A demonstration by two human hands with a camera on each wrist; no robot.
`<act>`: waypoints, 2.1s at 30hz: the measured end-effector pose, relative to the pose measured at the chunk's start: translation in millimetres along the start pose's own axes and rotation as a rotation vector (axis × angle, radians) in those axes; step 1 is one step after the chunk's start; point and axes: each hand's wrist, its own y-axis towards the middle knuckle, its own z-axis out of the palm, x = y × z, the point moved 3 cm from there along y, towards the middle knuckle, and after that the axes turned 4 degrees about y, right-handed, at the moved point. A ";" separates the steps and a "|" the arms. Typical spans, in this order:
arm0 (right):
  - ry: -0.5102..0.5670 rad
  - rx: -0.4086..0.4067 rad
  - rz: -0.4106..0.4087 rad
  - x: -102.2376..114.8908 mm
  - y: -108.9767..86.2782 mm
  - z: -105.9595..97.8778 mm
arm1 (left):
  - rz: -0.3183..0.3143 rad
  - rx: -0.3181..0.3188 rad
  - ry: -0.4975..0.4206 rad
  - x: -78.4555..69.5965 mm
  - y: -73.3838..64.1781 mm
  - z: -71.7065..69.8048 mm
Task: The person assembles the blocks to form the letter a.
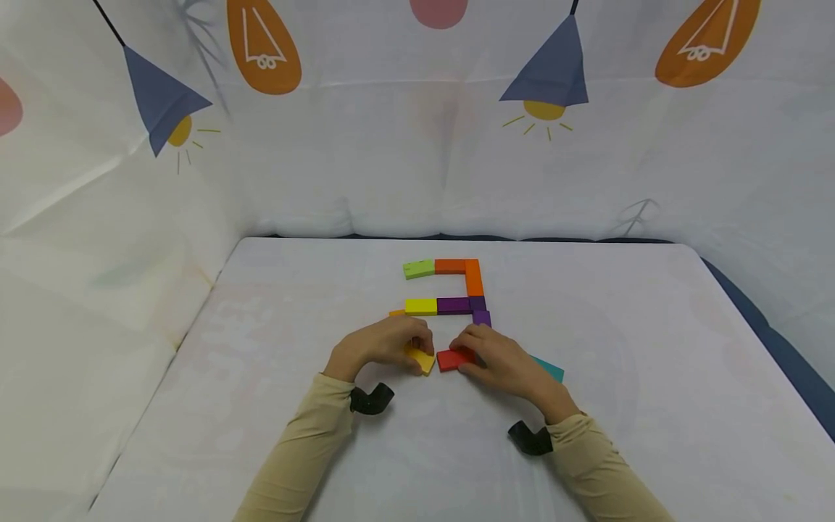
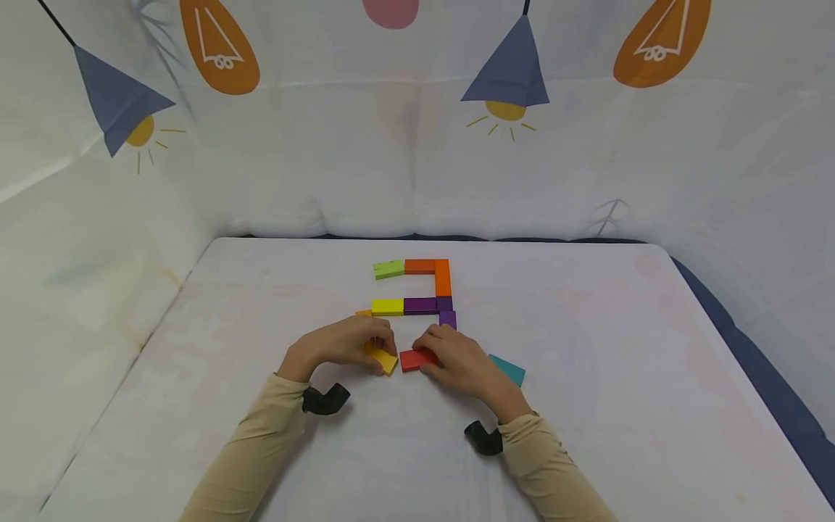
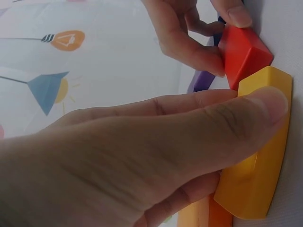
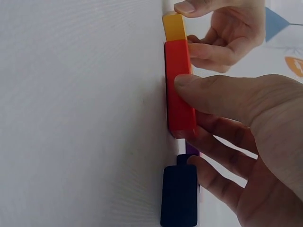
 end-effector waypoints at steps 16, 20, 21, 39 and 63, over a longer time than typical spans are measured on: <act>-0.024 -0.018 -0.001 1.1 0.7 4.7 | -0.007 0.009 -0.018 -3.3 -2.4 -2.2; -0.025 -0.019 -0.001 1.6 0.9 5.0 | -0.003 0.012 -0.018 -2.6 -2.3 -2.2; -0.025 -0.020 -0.003 1.8 1.1 5.1 | -0.003 0.012 -0.018 -2.6 -2.3 -2.3; -0.046 -0.035 -0.034 3.3 1.9 5.9 | 0.022 0.010 -0.012 -5.9 -4.4 -5.2; -0.039 -0.027 -0.040 1.8 1.7 5.4 | 0.008 0.008 -0.001 -5.6 -3.5 -4.4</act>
